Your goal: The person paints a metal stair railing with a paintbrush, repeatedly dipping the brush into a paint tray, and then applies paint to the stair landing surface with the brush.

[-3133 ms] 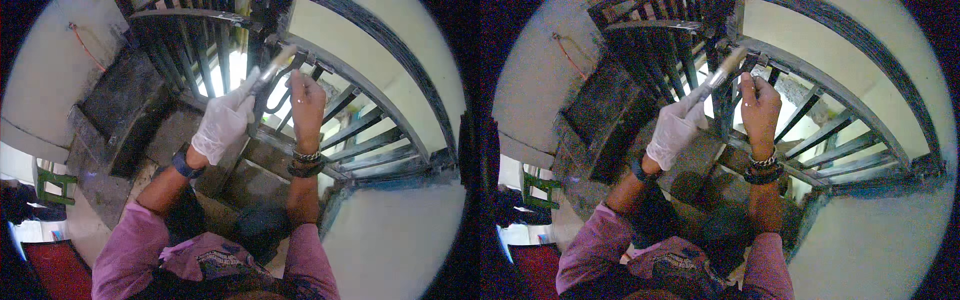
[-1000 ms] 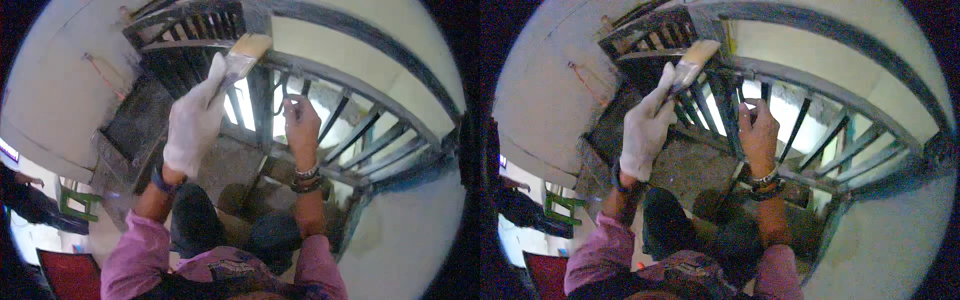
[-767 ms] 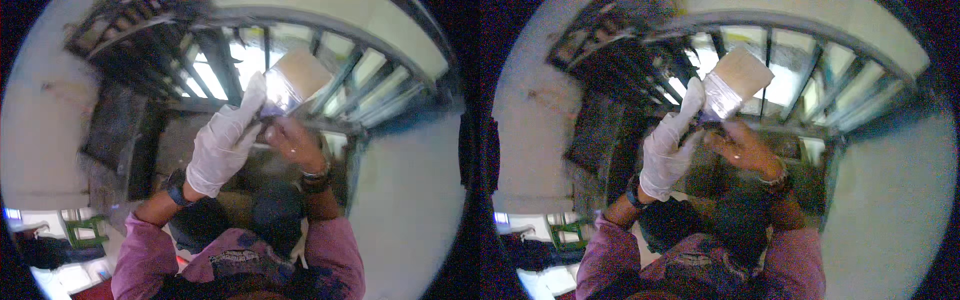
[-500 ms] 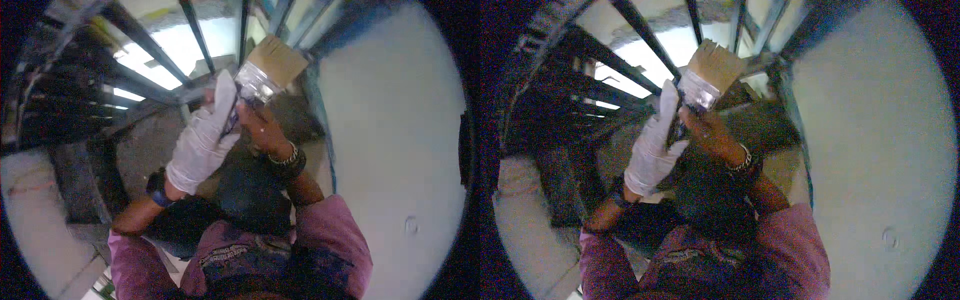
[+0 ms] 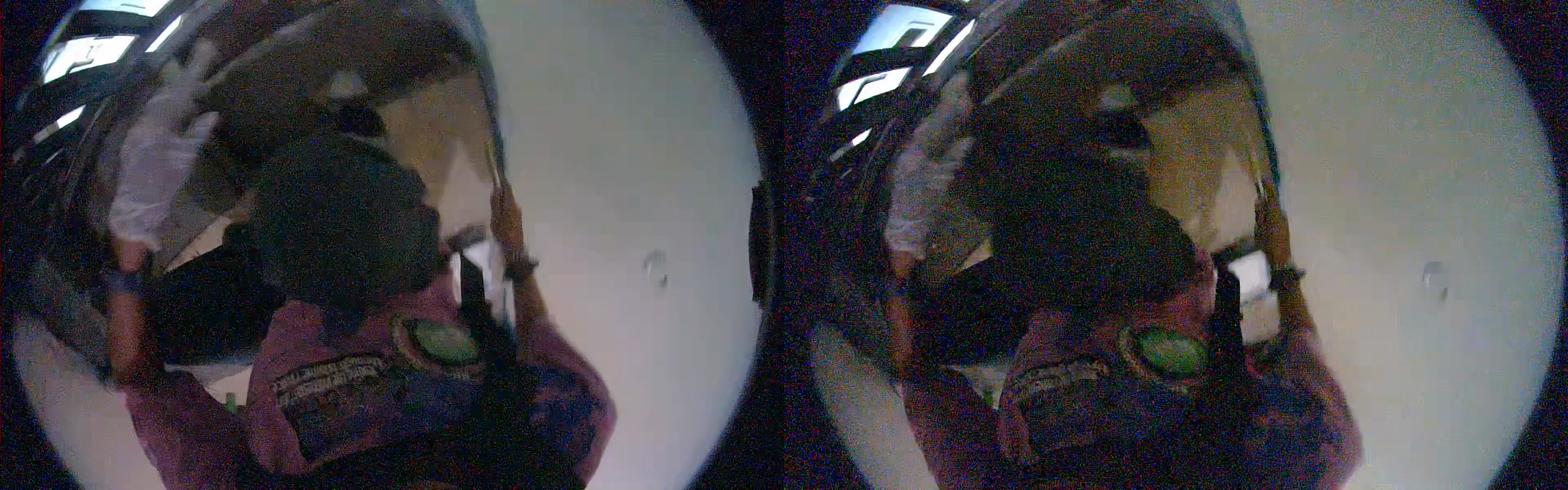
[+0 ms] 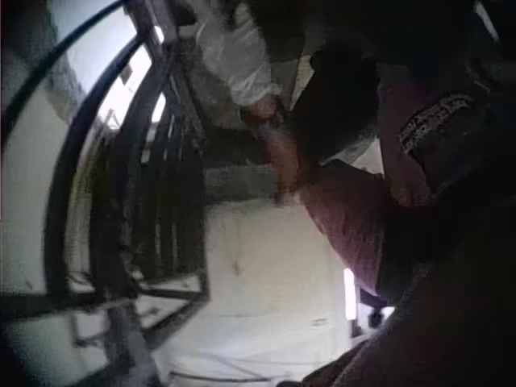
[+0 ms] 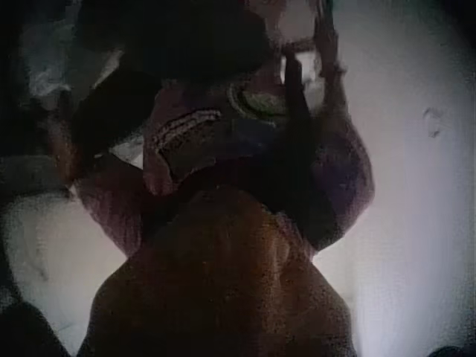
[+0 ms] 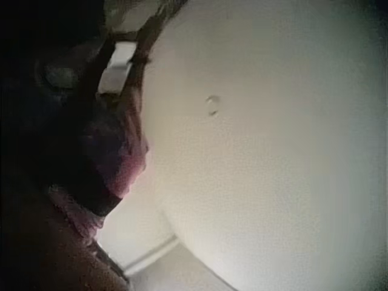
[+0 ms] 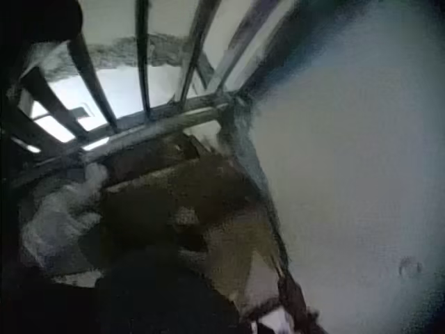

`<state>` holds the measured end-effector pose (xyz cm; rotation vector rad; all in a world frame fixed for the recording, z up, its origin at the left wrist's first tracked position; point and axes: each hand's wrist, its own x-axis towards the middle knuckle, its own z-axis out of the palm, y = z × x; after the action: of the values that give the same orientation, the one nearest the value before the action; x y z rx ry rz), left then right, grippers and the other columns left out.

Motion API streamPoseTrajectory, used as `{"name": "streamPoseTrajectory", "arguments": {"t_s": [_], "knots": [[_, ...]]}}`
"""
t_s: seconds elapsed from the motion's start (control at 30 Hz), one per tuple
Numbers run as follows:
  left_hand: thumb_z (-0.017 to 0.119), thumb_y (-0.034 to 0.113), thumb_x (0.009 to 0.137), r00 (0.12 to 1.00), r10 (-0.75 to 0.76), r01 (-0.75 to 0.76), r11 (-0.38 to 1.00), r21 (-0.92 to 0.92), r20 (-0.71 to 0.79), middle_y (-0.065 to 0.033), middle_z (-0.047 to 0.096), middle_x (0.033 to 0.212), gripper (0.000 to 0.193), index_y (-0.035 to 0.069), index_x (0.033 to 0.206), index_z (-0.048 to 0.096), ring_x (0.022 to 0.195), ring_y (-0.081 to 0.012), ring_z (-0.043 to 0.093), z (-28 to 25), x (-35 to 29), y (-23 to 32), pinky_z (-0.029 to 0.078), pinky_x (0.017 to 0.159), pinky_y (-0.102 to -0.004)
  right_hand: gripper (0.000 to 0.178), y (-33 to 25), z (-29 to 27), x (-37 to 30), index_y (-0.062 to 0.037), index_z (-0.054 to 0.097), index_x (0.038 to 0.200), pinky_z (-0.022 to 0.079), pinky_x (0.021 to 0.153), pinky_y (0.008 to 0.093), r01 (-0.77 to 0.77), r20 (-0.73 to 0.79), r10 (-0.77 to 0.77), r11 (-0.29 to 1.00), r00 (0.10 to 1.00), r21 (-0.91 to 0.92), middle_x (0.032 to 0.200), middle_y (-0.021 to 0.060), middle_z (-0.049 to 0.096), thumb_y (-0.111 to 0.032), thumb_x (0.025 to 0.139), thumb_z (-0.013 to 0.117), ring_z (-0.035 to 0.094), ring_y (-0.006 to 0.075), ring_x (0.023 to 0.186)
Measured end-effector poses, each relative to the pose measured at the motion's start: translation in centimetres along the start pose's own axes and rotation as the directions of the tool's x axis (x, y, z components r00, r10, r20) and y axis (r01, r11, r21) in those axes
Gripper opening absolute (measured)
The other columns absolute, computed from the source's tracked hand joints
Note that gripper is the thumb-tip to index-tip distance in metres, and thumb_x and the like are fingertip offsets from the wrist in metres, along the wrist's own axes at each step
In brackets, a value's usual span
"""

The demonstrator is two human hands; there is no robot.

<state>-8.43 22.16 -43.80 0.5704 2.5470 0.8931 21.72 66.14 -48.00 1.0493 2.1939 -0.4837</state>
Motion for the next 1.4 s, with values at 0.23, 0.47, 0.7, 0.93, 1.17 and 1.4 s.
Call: {"name": "streamPoseTrajectory", "arguments": {"t_s": [0.23, 0.47, 0.7, 0.93, 1.17, 1.4], "knots": [[0.064, 0.019, 0.066, 0.897, 0.282, -0.251, 0.959, 0.133, -0.339, -0.0106, 0.060, 0.061, 0.018, 0.003, 0.068, 0.057, 0.057, -0.0237, 0.061, 1.4, -0.1, -3.2, 0.053, 0.056, -0.0375, 0.049, -12.5, -1.1, 2.6, 0.0007, 0.047, 0.134, 0.042, 0.099, 0.0391, 0.517, -0.034, -0.523, 0.849, 0.852, -0.111, 0.132, 0.0232, 0.053, -0.030, 0.097, 0.050, 0.053, 0.0355, 0.118], [0.060, 0.030, 0.082, 0.984, -0.172, 0.174, 0.984, 0.025, -0.048, -0.0200, 0.065, 0.095, 0.034, 0.005, 0.105, 0.061, 0.092, -0.0372, 0.064, -9.4, -14.0, -0.1, 0.053, 0.079, -0.0450, 0.044, -26.9, -15.7, -5.6, -0.0025, 0.043, 0.139, 0.051, 0.076, 0.0353, 0.712, 0.305, -0.654, 0.686, 0.692, -0.147, 0.121, 0.0162, 0.060, -0.018, 0.098, 0.045, 0.061, 0.0247, 0.098], [0.053, 0.034, 0.087, 0.712, -0.666, 0.600, 0.742, -0.298, -0.224, -0.0195, 0.065, 0.100, 0.037, 0.007, 0.111, 0.061, 0.092, -0.0370, 0.063, -17.1, -41.7, 9.3, 0.051, 0.082, -0.0467, 0.044, -34.2, -20.3, -23.2, -0.0082, 0.049, 0.136, 0.049, 0.083, 0.0423, 0.926, 0.517, -0.774, 0.249, 0.366, -0.282, 0.120, 0.0205, 0.060, -0.019, 0.094, 0.052, 0.060, 0.0341, 0.101], [0.053, 0.041, 0.090, 0.469, -0.878, 0.715, 0.318, -0.623, 0.091, -0.0179, 0.061, 0.123, 0.052, 0.008, 0.131, 0.054, 0.108, -0.0348, 0.060, -26.6, -59.0, 20.2, 0.047, 0.092, -0.0405, 0.050, -46.9, -20.6, -51.0, -0.0064, 0.051, 0.132, 0.048, 0.089, 0.0420, 0.979, 0.659, -0.732, 0.053, 0.173, -0.198, 0.120, 0.0203, 0.061, -0.036, 0.093, 0.057, 0.059, 0.0389, 0.107], [0.050, 0.045, 0.092, 0.436, -0.859, 0.584, 0.498, -0.641, -0.270, -0.0176, 0.065, 0.113, 0.051, 0.009, 0.128, 0.057, 0.098, -0.0307, 0.063, -36.7, -64.5, 17.0, 0.049, 0.086, -0.0381, 0.040, -57.6, -14.8, -66.1, -0.0094, 0.050, 0.133, 0.048, 0.067, 0.0359, 0.984, 0.606, -0.789, 0.009, -0.101, 0.177, 0.094, 0.0119, 0.060, -0.025, 0.096, 0.050, 0.058, 0.0230, 0.077], [0.051, 0.048, 0.095, 0.621, -0.783, 0.010, 0.051, -0.999, -0.034, 0.0043, 0.061, 0.097, 0.048, 0.017, 0.130, 0.056, 0.081, -0.0092, 0.055, -50.3, -61.9, 9.5, 0.048, 0.070, -0.0238, 0.042, -69.1, -3.7, -78.1, -0.0063, 0.043, 0.135, 0.051, 0.078, 0.0432, 0.922, 0.433, -0.838, -0.189, -0.331, 0.338, 0.108, 0.0221, 0.064, -0.022, 0.096, 0.051, 0.065, 0.0392, 0.094]]}}
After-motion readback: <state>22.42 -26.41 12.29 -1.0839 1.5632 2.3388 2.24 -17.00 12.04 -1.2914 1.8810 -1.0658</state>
